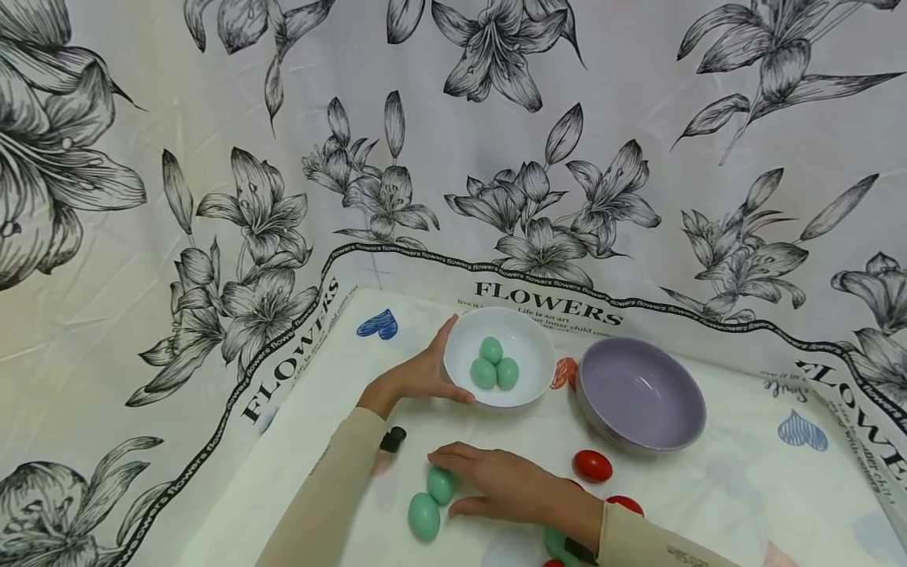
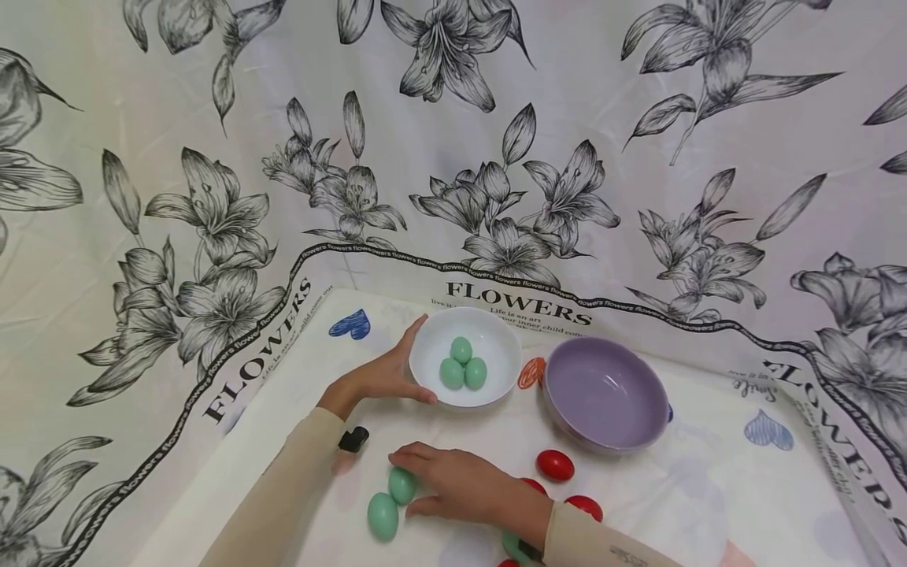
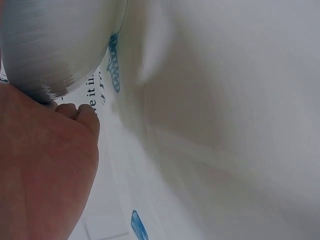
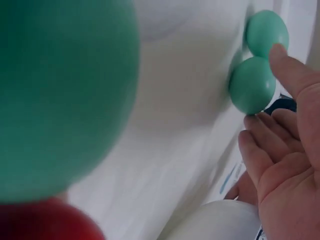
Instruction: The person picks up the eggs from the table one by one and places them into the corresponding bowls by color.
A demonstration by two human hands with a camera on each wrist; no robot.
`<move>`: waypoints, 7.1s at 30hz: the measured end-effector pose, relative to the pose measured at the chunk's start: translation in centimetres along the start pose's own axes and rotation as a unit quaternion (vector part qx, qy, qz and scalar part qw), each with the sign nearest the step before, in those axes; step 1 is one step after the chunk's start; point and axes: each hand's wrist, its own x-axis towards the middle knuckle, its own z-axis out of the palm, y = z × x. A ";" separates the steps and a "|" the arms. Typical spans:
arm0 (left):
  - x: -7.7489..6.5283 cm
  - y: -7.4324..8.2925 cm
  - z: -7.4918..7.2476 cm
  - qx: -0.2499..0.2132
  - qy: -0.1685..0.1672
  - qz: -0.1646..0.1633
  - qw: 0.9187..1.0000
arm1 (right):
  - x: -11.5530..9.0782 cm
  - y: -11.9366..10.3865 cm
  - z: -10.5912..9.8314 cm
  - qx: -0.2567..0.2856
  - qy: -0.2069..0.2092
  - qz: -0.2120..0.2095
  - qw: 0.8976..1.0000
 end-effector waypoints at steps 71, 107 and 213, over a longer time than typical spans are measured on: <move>-0.2 -0.2 0.3 -0.020 -0.005 0.003 1.000 | -3.5 5.0 -13.0 -0.004 0.282 0.131 0.950; 0.0 -0.5 0.0 -0.027 -0.007 0.024 0.999 | 2.0 12.8 -11.0 -0.015 0.139 0.233 0.962; 0.2 -0.3 0.3 -0.031 0.009 0.008 0.999 | -15.3 1.8 -4.3 0.054 -0.036 0.070 0.995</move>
